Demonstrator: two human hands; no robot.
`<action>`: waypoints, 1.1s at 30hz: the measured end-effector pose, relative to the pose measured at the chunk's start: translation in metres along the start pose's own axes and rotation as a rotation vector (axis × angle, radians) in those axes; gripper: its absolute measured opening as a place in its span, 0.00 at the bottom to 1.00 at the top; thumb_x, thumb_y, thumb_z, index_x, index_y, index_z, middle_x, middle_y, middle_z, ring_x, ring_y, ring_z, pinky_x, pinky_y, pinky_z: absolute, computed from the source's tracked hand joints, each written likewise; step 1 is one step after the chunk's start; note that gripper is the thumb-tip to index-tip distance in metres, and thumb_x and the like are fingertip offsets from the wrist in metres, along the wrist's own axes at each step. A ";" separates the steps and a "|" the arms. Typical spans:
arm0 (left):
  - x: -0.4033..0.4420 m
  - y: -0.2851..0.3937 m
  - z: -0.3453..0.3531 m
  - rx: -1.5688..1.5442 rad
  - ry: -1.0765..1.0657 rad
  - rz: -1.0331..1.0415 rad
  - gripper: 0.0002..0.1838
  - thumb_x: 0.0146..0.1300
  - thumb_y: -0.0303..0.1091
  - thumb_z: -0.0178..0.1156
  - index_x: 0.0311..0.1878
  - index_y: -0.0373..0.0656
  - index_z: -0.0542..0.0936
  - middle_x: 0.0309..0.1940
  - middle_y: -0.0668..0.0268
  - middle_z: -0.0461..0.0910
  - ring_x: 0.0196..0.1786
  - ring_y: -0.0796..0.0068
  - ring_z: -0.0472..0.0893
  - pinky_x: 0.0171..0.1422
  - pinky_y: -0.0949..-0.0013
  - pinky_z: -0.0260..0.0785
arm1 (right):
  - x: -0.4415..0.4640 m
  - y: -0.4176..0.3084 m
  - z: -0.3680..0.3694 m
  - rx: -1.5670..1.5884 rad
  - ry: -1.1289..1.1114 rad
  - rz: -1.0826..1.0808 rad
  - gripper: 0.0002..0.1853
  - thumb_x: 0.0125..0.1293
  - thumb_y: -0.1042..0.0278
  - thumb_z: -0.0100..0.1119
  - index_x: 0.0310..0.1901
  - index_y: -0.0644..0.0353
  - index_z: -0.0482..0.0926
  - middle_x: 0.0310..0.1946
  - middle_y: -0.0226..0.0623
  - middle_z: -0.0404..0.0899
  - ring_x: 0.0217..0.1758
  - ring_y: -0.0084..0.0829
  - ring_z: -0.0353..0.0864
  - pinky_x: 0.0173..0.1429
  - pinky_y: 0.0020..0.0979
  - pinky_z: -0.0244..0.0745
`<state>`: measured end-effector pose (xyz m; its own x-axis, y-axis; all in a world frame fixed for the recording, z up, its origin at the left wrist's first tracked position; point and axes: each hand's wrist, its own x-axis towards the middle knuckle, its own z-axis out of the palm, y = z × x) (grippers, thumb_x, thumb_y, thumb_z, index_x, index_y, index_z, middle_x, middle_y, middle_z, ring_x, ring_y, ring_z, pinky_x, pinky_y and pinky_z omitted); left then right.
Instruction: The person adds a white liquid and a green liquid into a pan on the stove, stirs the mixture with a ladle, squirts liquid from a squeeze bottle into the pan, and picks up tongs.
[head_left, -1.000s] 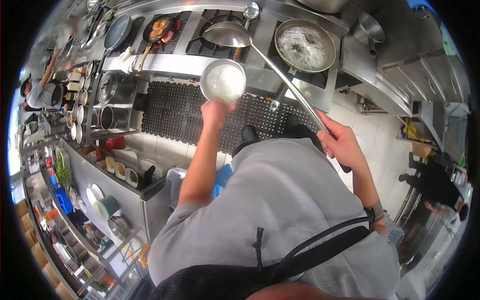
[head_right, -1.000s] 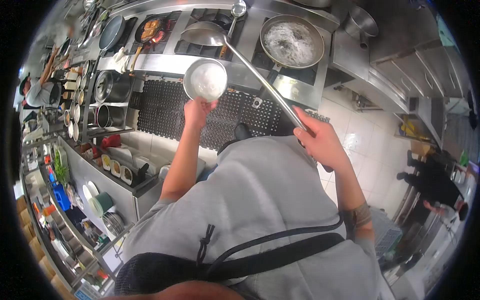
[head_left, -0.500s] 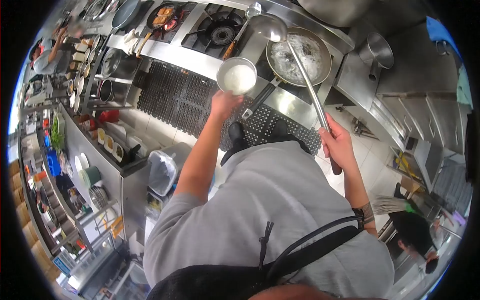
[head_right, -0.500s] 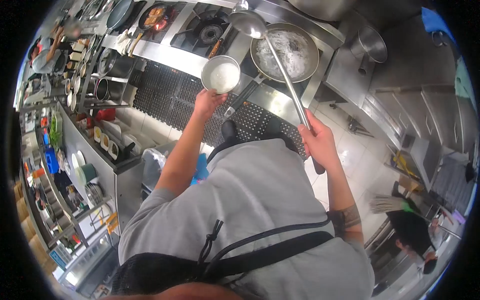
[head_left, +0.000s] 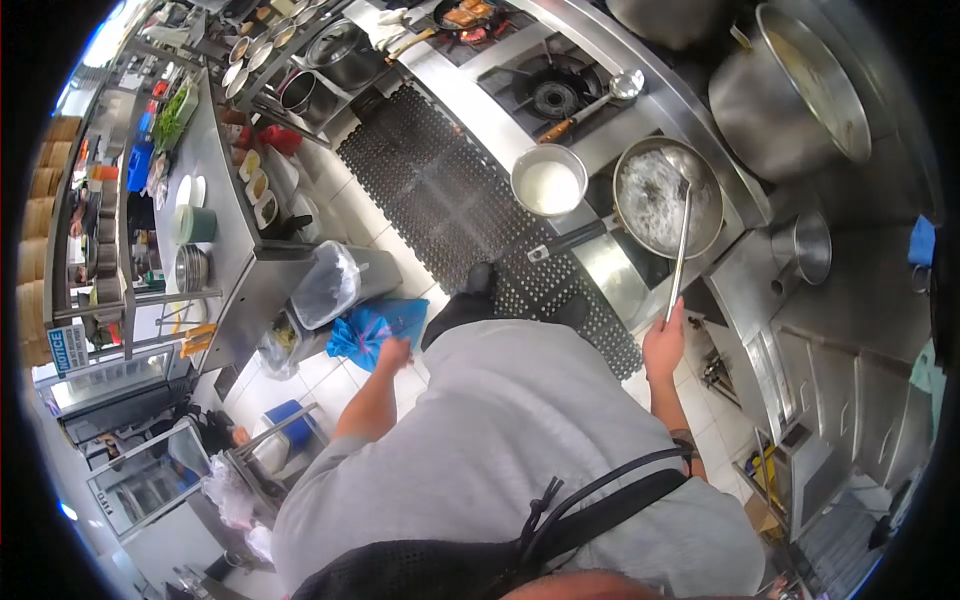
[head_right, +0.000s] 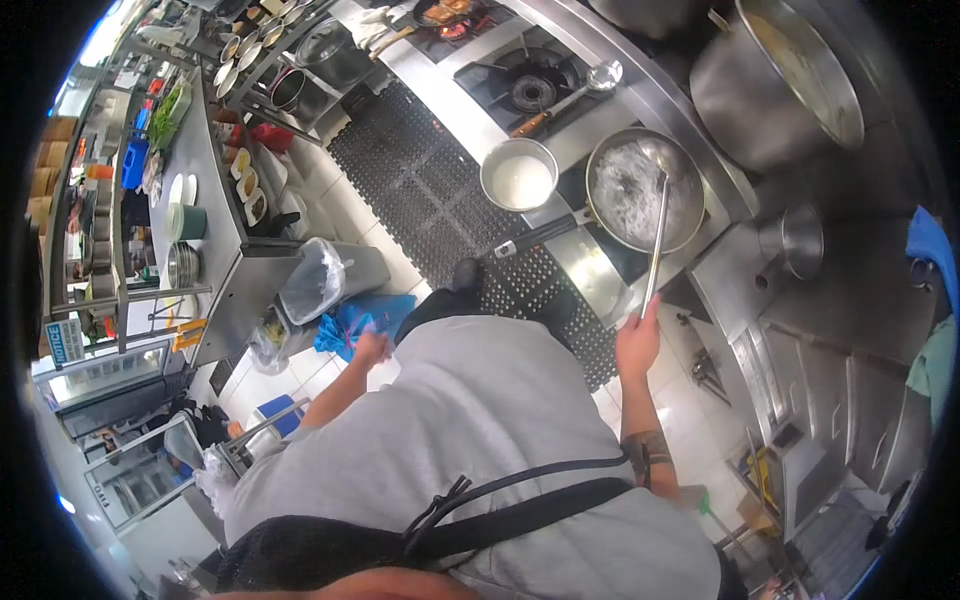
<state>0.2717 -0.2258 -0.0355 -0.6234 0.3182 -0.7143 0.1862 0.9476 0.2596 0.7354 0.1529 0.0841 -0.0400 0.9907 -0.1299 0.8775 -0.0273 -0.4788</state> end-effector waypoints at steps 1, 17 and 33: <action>-0.008 -0.010 -0.001 -0.222 -0.095 -0.174 0.22 0.71 0.47 0.57 0.38 0.33 0.82 0.29 0.50 0.86 0.32 0.55 0.88 0.32 0.56 0.79 | 0.001 -0.002 0.007 -0.004 -0.022 0.020 0.32 0.71 0.67 0.53 0.76 0.58 0.60 0.48 0.60 0.81 0.48 0.57 0.82 0.55 0.50 0.76; 0.145 0.047 -0.134 -0.565 -0.059 0.263 0.15 0.66 0.39 0.65 0.37 0.34 0.81 0.29 0.58 0.85 0.31 0.69 0.86 0.34 0.64 0.75 | 0.022 -0.101 0.012 -0.243 0.198 0.165 0.46 0.62 0.55 0.69 0.76 0.66 0.57 0.65 0.66 0.69 0.68 0.63 0.70 0.72 0.50 0.66; 0.199 -0.047 -0.178 -0.666 -0.078 -0.079 0.10 0.67 0.34 0.64 0.37 0.35 0.81 0.26 0.61 0.82 0.27 0.69 0.83 0.30 0.66 0.75 | 0.110 -0.497 0.247 0.446 -0.456 -0.603 0.23 0.68 0.61 0.66 0.61 0.61 0.77 0.46 0.40 0.82 0.40 0.30 0.82 0.44 0.32 0.80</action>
<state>0.0035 -0.2122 -0.0741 -0.5545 0.2735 -0.7859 -0.3812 0.7560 0.5321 0.1765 0.2429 0.0932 -0.7074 0.7060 -0.0337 0.3805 0.3402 -0.8599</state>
